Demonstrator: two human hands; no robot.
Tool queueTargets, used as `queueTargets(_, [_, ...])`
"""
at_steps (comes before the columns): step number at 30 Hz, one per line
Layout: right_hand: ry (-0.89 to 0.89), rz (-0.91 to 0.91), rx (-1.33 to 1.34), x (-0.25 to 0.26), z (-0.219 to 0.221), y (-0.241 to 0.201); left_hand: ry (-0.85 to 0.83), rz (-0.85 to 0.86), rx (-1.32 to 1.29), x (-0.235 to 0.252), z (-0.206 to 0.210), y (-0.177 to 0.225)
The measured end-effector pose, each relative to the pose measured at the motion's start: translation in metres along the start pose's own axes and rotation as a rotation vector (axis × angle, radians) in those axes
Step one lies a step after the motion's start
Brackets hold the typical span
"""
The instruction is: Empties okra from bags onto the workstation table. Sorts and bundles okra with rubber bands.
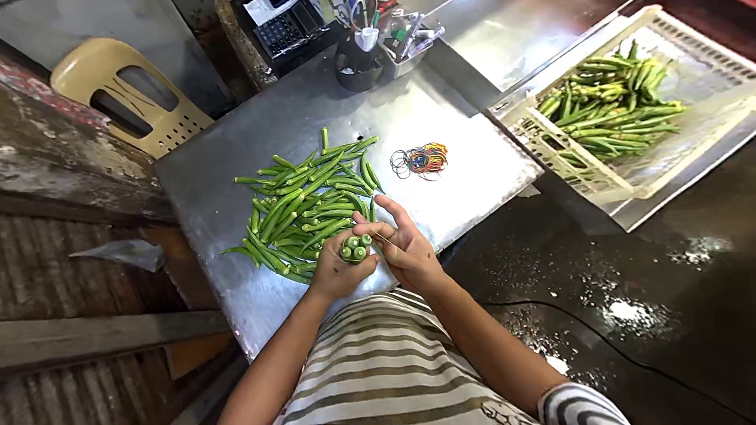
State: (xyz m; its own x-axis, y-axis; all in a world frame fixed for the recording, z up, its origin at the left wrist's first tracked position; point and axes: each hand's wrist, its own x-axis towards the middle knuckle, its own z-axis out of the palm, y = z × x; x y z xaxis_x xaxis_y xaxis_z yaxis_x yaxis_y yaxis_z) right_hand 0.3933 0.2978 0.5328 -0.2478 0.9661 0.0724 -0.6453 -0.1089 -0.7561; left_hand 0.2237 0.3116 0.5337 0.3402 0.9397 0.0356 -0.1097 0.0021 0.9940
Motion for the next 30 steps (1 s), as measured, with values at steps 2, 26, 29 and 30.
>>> queueTargets(2, [0.022,0.032,-0.048,-0.001,0.002,-0.008,0.044,0.049,0.08,0.002,0.0,-0.001])
queueTargets(26, [-0.19,-0.037,-0.959,-0.003,-0.018,-0.006,-0.224,-0.455,0.947,0.0,0.002,0.028])
queueTargets(29, [-0.178,-0.011,-0.827,-0.006,-0.018,-0.009,-0.255,-0.371,0.813,-0.001,-0.006,0.024])
queueTargets(30, [-0.195,-0.011,-0.819,-0.006,-0.017,-0.009,-0.265,-0.363,0.78,-0.002,-0.008,0.024])
